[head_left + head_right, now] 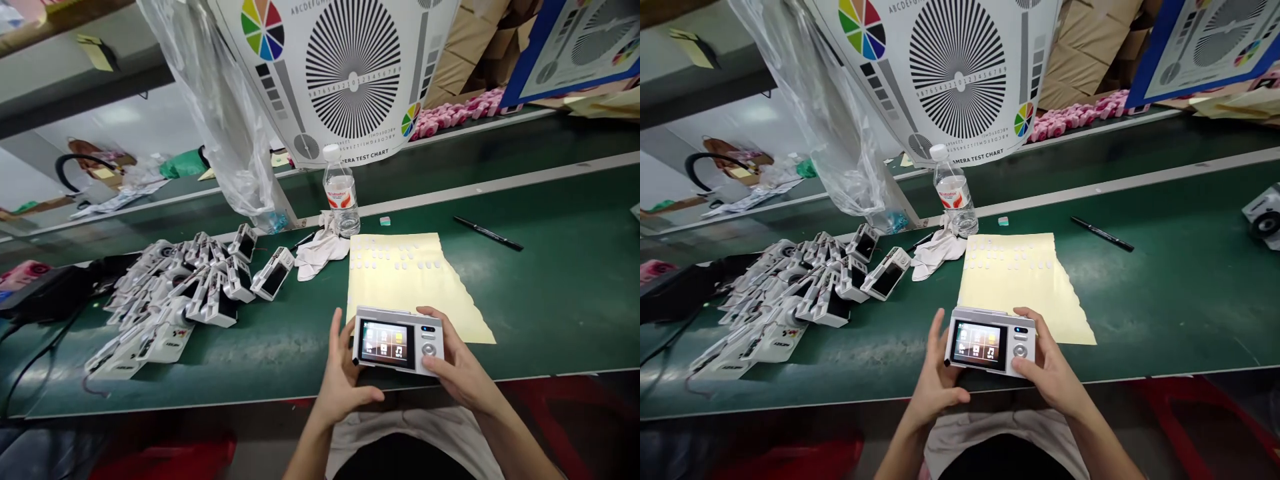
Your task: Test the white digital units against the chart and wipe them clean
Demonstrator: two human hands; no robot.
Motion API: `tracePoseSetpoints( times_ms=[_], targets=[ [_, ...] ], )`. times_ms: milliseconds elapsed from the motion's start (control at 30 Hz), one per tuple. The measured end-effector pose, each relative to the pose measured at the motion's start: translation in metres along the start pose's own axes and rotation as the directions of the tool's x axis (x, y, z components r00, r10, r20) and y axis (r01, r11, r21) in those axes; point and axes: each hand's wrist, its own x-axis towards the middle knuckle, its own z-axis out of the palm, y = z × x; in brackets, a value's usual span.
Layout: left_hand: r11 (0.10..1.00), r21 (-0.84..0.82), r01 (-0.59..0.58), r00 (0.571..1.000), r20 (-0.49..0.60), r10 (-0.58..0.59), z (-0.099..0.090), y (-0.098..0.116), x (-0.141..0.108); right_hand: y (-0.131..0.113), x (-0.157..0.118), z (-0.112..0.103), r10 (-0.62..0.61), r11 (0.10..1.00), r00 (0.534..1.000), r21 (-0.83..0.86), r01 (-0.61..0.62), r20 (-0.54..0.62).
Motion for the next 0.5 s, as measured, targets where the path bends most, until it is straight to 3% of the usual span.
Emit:
tracePoseSetpoints(
  times_ms=[100,233,500],
  targets=[
    [0.974,0.227,0.024,0.997,0.063,-0.039,-0.015,0.009,0.001,0.007,0.000,-0.006,-0.008,0.996,1.000,-0.085,0.007,-0.007],
    [0.926,0.376,0.030,0.997,0.060,-0.056,-0.015,0.010,0.001,0.014,-0.002,-0.005,0.010,0.999,1.000,-0.043,-0.011,-0.021],
    [0.862,0.472,-0.184,0.983,0.089,0.161,-0.020,-0.001,-0.001,0.011,-0.002,-0.002,0.055,0.998,0.998,0.025,-0.054,-0.033]
  ],
)
